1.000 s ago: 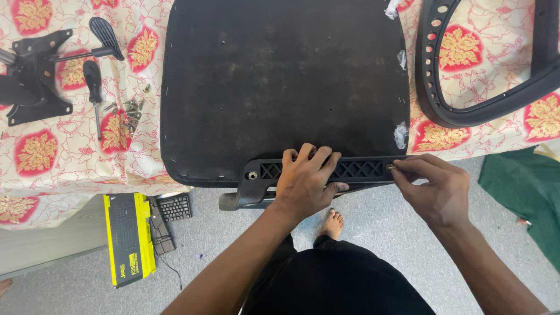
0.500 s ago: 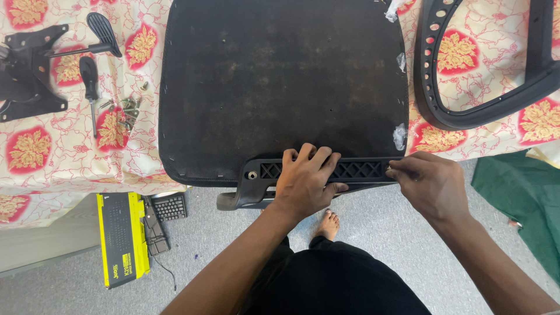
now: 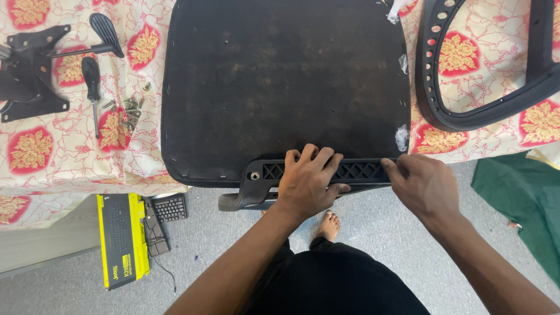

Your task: The person attaches a black plastic frame to the underside of a black chair seat using screws and a screwdriver. They align the frame, insert screws by hand, and then tighten them with the screwdriver.

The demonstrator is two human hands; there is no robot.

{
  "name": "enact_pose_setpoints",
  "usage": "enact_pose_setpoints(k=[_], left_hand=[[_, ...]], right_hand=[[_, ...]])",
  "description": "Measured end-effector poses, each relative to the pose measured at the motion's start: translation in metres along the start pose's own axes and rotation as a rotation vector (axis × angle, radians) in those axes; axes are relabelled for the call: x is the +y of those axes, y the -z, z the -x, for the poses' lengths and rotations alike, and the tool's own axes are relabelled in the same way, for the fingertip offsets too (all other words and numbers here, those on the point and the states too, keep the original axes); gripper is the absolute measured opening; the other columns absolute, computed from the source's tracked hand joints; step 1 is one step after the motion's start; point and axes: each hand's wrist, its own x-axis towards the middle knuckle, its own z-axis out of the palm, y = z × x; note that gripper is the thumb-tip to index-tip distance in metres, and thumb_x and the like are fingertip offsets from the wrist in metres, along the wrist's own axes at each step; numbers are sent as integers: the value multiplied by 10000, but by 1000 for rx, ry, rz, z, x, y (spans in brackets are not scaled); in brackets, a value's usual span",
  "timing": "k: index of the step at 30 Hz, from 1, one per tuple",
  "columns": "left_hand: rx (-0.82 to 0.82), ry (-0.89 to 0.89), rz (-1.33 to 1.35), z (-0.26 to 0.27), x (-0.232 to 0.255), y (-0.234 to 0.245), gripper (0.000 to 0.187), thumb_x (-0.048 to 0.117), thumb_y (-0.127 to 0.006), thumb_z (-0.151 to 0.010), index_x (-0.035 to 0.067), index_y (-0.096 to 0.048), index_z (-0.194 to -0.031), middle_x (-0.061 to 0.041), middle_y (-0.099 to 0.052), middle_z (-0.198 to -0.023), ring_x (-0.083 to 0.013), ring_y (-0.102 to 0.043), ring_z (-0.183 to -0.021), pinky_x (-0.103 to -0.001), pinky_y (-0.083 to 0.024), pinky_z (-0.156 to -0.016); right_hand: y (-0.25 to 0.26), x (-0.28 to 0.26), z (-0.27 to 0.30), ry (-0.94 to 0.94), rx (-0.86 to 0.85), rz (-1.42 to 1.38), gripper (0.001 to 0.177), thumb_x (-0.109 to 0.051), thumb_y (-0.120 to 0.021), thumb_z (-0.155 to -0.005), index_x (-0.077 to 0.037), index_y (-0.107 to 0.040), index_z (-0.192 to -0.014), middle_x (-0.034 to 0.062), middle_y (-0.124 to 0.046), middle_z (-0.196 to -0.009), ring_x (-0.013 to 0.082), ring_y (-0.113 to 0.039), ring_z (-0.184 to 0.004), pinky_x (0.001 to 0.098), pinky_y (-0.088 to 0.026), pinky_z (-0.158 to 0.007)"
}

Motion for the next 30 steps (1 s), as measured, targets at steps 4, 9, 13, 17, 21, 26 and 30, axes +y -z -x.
enact_pose_setpoints(k=[4,9,13,17,21,26,30], left_hand=[[4,-5,0,0,-1,0,634,494,-811,-778,18,-727,-1188,-50,-655,-1150,-228,-551,-1035,-469,-406,-897],[13,-8,-2,0,0,1,638,496,-807,-774,21,-727,-1193,-50,-652,-1157,-227,-550,-1037,-463,-407,-890],[-7,-4,-10,0,0,1,630,509,-803,-784,27,-729,-1184,-39,-648,-1119,-226,-550,-1028,-469,-408,-893],[3,-10,-8,-1,0,1,631,515,-800,-785,32,-728,-1185,-36,-649,-1117,-221,-548,-1022,-462,-409,-894],[-2,-5,-12,-1,0,1,635,517,-801,-779,32,-731,-1182,-33,-651,-1108,-216,-552,-1019,-461,-412,-898],[17,-15,-13,-1,0,1,625,511,-812,-772,33,-735,-1166,-38,-655,-1111,-219,-553,-1022,-462,-416,-892],[17,-7,-25,0,0,0,627,507,-824,-762,26,-735,-1154,-45,-656,-1107,-226,-556,-1023,-467,-418,-877]], right_hand=[[3,-1,-4,-195,-195,63,680,-586,-458,-1026,-55,-768,-735,137,-665,-582,269,-658,-534,442,-509,-537],[12,13,-3,-61,-127,-192,400,-433,-638,-905,-53,-760,-908,116,-709,-711,222,-685,-581,408,-547,-573],[10,23,4,203,14,-412,252,-169,-774,-812,-52,-748,-1033,67,-737,-888,148,-711,-686,316,-575,-649],[6,24,4,156,-10,-370,150,-119,-753,-859,-70,-758,-1000,49,-756,-920,151,-734,-743,307,-587,-693],[5,20,4,179,19,-286,188,-141,-743,-864,-52,-732,-1030,85,-744,-898,218,-729,-742,358,-581,-695],[9,17,-2,202,-31,-182,262,-279,-763,-842,-31,-697,-895,100,-715,-859,265,-737,-707,399,-581,-653],[15,10,-5,223,-11,-72,341,-356,-737,-883,-22,-701,-819,115,-691,-794,294,-708,-666,428,-556,-626]])
